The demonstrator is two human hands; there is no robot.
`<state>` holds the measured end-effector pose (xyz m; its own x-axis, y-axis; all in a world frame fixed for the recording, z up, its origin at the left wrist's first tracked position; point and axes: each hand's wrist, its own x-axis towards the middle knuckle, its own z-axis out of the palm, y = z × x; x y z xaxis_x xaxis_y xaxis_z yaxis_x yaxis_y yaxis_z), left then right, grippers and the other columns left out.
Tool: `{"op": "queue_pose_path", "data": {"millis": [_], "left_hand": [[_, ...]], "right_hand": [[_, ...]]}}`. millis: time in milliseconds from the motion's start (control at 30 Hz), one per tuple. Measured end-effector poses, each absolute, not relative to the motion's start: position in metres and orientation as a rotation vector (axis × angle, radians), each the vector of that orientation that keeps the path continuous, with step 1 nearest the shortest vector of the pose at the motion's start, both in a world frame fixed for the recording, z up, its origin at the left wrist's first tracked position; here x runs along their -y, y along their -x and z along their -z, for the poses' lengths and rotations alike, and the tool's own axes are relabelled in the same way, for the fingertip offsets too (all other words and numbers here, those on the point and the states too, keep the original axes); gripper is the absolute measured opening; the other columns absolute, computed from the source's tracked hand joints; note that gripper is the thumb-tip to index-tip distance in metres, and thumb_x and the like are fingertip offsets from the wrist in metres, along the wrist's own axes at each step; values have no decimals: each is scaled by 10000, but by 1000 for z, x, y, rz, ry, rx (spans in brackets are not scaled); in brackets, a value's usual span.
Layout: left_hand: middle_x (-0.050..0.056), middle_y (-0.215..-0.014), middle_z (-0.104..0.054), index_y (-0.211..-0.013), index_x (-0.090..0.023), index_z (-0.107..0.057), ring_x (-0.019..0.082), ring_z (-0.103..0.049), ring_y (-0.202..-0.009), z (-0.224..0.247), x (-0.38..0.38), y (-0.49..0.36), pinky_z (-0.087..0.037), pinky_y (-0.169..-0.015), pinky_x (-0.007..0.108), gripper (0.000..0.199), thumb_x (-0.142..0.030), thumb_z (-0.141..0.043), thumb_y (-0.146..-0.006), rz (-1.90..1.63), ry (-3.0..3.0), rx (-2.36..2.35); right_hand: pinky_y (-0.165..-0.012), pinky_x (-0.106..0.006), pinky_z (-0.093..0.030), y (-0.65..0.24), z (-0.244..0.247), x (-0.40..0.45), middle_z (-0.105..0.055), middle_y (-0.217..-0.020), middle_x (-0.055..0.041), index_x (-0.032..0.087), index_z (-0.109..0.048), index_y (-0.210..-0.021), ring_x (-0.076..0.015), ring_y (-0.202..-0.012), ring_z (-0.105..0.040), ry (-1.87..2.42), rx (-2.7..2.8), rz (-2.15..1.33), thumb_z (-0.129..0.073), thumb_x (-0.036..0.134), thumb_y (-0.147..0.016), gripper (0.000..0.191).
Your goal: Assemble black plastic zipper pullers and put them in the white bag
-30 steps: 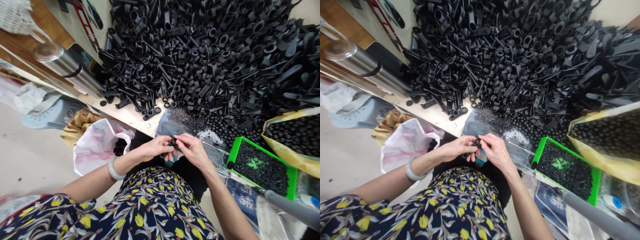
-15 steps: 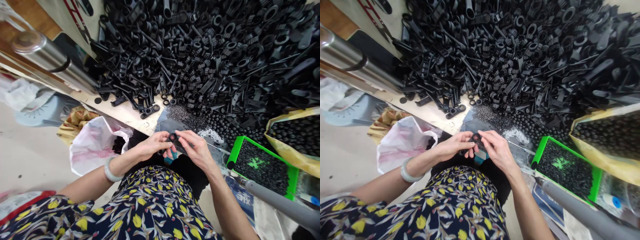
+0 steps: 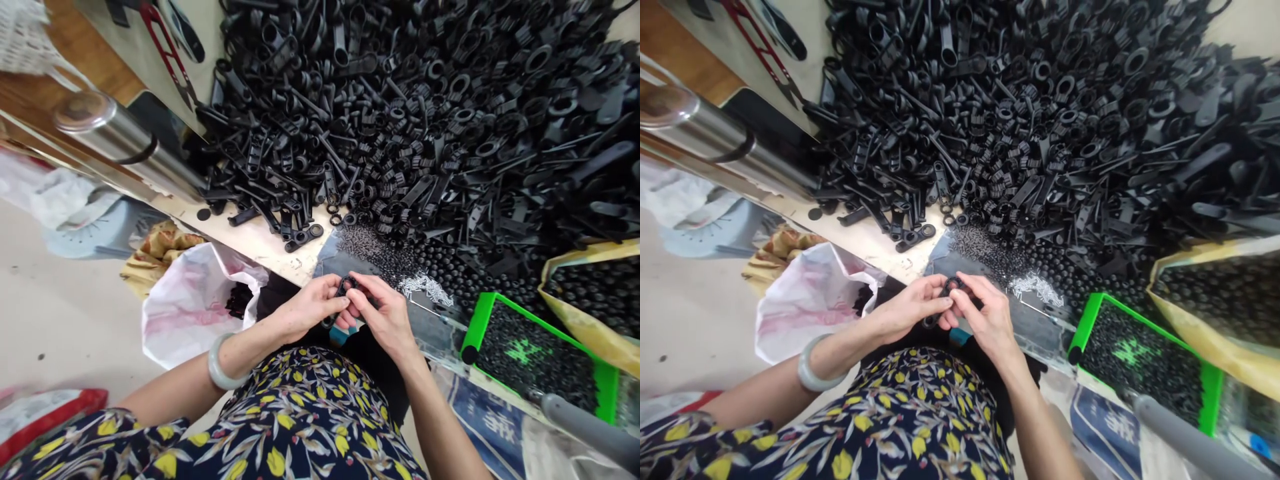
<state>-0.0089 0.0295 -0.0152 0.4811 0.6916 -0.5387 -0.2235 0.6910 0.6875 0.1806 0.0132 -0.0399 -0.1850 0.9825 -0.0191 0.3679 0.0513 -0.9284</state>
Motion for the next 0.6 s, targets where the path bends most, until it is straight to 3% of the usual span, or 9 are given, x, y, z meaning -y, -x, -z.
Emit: {"op": "queue_pose_path", "data": {"millis": [300,467,600], "left_hand": [[80,-829,-727,-1042,-114,-607,178,-718,-719,16,-26,7,-571,-671,281,476,-412,-860,-772,-574,-579,-906],[38,-807,-704,-1080,-155,-552,150,-669,-664,11,-37,23,-513,-641,268,387,-405,-752,-862,-617,-706,-966],[-9,-806,-640,-1003,-191,-565,141,-593,-699,9,-51,29,-464,-677,275,208,-319,-677,-884,-690,-1127,-1212]], "right_hand": [[-899,-335,-595,-180,41,-8,-752,-1165,-52,284,-741,-1274,-183,-990,-734,1396,1623,-1118,-631,367,-1018,290],[-902,-368,-614,-201,32,2,-738,-1250,-62,301,-603,-1448,-196,-1007,-730,1481,1505,-1072,-686,405,-983,484],[-840,-364,-578,-221,27,-5,-753,-1085,-61,257,-728,-1228,-198,-914,-705,1605,1719,-693,-608,364,-1033,253]]}}
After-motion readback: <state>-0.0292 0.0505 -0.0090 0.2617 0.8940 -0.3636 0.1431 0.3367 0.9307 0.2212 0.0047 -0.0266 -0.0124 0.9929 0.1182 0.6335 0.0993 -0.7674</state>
